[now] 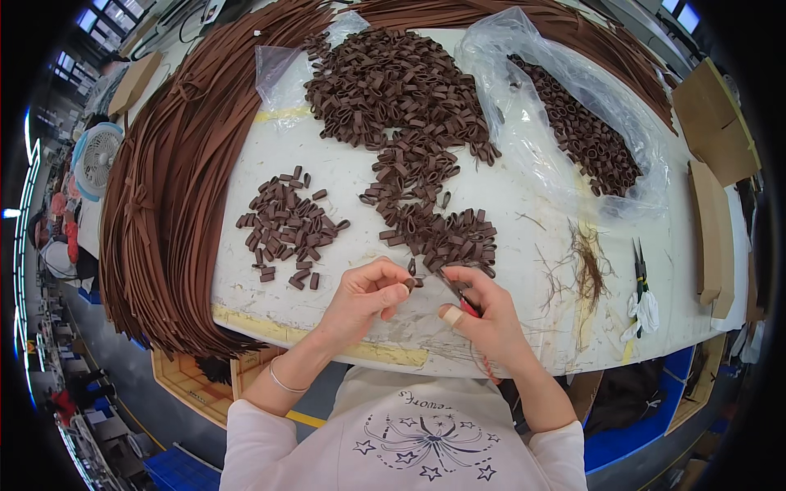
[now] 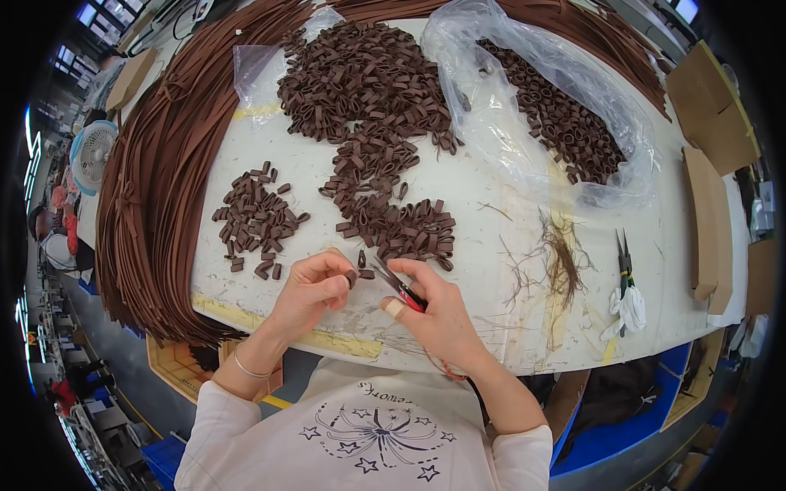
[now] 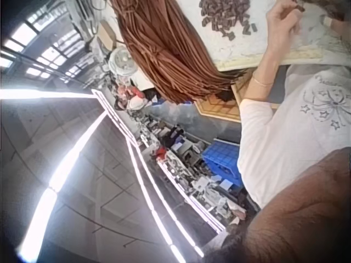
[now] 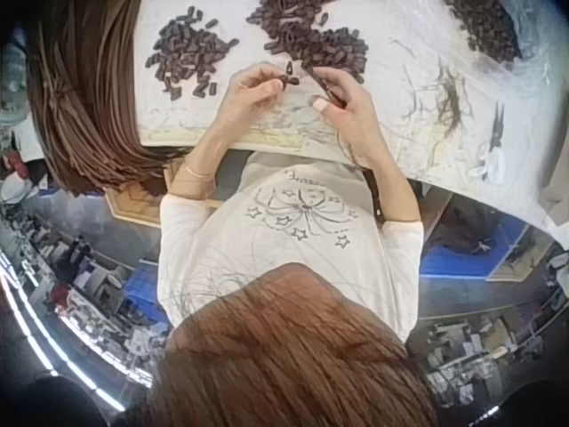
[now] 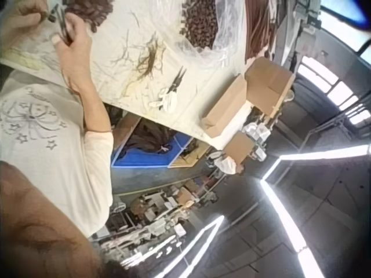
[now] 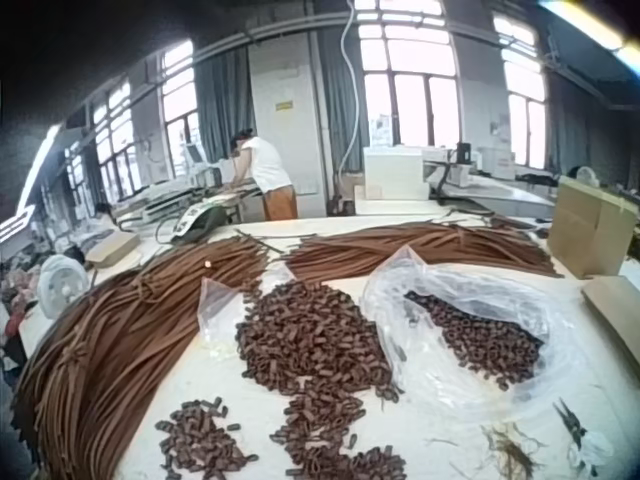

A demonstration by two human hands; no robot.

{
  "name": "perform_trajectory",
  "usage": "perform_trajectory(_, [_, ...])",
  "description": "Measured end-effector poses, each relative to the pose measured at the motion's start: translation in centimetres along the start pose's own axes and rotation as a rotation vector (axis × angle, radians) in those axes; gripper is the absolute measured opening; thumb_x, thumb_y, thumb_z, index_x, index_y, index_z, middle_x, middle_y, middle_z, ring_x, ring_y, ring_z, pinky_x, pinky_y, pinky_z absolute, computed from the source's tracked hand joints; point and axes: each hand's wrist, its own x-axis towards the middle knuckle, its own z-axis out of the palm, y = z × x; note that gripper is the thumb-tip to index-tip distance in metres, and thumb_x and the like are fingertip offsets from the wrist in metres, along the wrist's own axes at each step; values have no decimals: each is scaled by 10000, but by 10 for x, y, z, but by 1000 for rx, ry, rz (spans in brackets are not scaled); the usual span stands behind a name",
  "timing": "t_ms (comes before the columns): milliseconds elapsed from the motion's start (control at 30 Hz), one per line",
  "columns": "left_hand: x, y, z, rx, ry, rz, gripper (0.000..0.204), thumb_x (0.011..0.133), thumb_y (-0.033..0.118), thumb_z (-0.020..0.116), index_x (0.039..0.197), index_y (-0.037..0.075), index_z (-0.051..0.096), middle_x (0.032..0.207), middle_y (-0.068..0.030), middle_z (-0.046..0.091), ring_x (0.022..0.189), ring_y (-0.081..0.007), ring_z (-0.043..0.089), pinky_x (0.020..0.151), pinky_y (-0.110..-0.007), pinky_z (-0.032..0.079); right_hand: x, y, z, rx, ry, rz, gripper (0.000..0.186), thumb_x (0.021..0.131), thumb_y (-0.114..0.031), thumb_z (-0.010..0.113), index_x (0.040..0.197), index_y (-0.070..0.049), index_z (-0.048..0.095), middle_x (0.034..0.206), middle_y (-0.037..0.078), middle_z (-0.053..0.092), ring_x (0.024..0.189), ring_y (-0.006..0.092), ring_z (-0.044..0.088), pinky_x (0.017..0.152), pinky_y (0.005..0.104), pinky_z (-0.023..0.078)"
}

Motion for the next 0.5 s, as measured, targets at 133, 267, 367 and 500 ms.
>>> perform_trajectory(133, [3, -3, 14, -233, -30, -40, 163, 809, 112, 583, 917, -10, 572, 755, -65, 583, 557, -100, 545, 435, -227, 447, 14, -1, 13, 264, -55, 126, 232, 795, -145, 589, 972, -5, 536, 553, -36, 378, 524, 49, 340, 470, 213, 294])
perform_trajectory(267, [7, -4, 24, -122, 22, -24, 138, 831, 82, 548, 923, -19, 562, 768, -54, 591, 576, -83, 552, 499, -228, 490, 16, 10, 13, 123, 41, -8, 149, 796, -138, 582, 836, 3, 554, 558, -41, 378, 527, 47, 339, 467, 217, 290])
perform_trajectory(367, [7, -4, 22, -49, 9, -30, 118, 834, 70, 534, 906, -21, 556, 772, -71, 603, 583, -93, 567, 515, -233, 502, 14, 5, 7, -153, 8, -94, 139, 789, -125, 577, 811, 7, 537, 549, -26, 396, 522, 60, 344, 467, 229, 298])
perform_trajectory(500, [6, 0, 22, 9, 40, -33, 82, 826, 55, 528, 867, -15, 538, 748, -87, 607, 569, -116, 579, 516, -248, 508, 15, 8, 17, 90, 57, -96, 138, 783, -121, 566, 783, 11, 526, 534, 21, 416, 503, 93, 362, 470, 252, 314])
